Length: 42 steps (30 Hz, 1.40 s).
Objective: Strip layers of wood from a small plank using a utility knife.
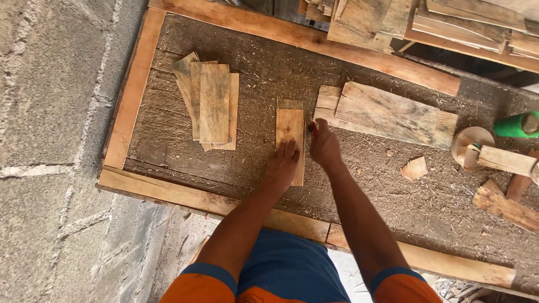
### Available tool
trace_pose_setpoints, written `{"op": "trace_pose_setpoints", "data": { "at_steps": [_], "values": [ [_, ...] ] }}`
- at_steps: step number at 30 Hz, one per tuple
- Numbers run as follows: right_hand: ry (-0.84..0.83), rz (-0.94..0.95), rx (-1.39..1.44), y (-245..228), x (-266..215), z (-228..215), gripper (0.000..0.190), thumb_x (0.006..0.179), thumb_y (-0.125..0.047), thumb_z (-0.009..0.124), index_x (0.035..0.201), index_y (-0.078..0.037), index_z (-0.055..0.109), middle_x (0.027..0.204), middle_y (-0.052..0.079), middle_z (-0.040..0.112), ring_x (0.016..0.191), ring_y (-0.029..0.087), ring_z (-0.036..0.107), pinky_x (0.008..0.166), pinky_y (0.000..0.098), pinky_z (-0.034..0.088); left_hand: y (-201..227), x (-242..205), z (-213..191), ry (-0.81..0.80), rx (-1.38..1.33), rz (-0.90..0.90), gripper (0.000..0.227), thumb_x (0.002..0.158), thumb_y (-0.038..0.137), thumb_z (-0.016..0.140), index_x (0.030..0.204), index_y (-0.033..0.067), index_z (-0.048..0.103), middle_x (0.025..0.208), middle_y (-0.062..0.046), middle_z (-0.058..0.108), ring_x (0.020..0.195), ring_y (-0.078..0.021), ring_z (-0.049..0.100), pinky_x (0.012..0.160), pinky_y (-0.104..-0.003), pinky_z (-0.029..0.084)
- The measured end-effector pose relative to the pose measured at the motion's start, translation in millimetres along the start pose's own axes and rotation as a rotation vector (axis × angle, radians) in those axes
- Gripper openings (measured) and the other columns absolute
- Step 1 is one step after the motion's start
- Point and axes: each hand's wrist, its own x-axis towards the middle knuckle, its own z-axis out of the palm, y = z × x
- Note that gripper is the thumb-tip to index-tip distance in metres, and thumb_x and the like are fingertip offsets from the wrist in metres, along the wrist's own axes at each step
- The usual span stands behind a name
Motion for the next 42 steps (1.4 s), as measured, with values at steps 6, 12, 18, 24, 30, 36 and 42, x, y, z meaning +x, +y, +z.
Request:
{"op": "trace_pose_setpoints", "data": {
  "at_steps": [6,12,18,24,30,36,42],
  "values": [
    [0.256,-0.234,0.008,18,-4,37,0.029,0.098,-0.003,0.051,0.126,-0.008,0.054,0.09,0.027,0.073,0.076,0.043,0.074,0.062,0.0542,0.057,-1,-1,1,0.0,-0.009,0.004,0.059,0.099,0.016,0.053,0.155,0.0043,0.037,0.168,-0.017,0.018,0.153,-0.04,0.022,0.12,-0.054,0.034],
    [0.276,-0.204,-0.119,5,-4,45,0.027,0.097,-0.006,0.056,0.123,-0.009,0.06,0.097,0.025,0.073,0.078,0.043,0.072,0.062,0.0533,0.057,-3,12,22,0.0,0.11,0.004,0.071,0.095,0.01,0.055,0.16,0.0081,0.025,0.168,-0.015,0.013,0.151,-0.0384,0.019,0.119,-0.049,0.031],
    [0.122,0.046,-0.183,-5,-16,51,0.031,0.109,-0.018,0.046,0.138,-0.015,0.056,0.1,0.018,0.073,0.059,0.022,0.068,0.045,0.0333,0.058,0,-3,-22,-0.145,0.082,0.022,0.069,0.098,0.012,0.052,0.161,0.0077,0.023,0.17,-0.014,0.01,0.154,-0.0379,0.017,0.123,-0.048,0.029],
    [0.087,0.136,-0.204,-17,-35,46,0.03,0.11,-0.025,0.048,0.137,-0.017,0.059,0.09,0.017,0.075,0.057,0.023,0.066,0.044,0.0364,0.055,-5,6,15,0.014,0.004,0.03,0.058,0.102,0.014,0.046,0.158,0.0093,0.033,0.169,-0.013,0.017,0.153,-0.0388,0.021,0.118,-0.052,0.034],
    [0.216,0.023,-0.154,8,-42,61,0.032,0.106,-0.018,0.049,0.135,-0.018,0.062,0.093,0.017,0.075,0.061,0.027,0.072,0.049,0.0403,0.06,-8,11,26,0.057,-0.037,0.031,0.053,0.102,0.015,0.044,0.155,0.0107,0.04,0.168,-0.013,0.02,0.152,-0.0393,0.024,0.117,-0.054,0.036],
    [0.172,0.054,-0.206,10,-53,61,0.031,0.109,-0.015,0.046,0.134,-0.02,0.063,0.094,0.016,0.076,0.066,0.029,0.074,0.053,0.0429,0.06,-9,13,38,0.06,-0.018,0.052,0.051,0.104,0.015,0.043,0.155,0.0098,0.041,0.17,-0.015,0.02,0.154,-0.0407,0.022,0.119,-0.053,0.036],
    [0.229,-0.035,-0.183,18,-65,65,0.034,0.104,-0.012,0.05,0.133,-0.021,0.065,0.091,0.016,0.077,0.065,0.028,0.073,0.052,0.0427,0.059,-7,9,12,-0.033,0.04,0.045,0.065,0.095,0.008,0.055,0.157,0.0097,0.035,0.169,-0.014,0.013,0.153,-0.0389,0.017,0.12,-0.051,0.031]
  ]
}}
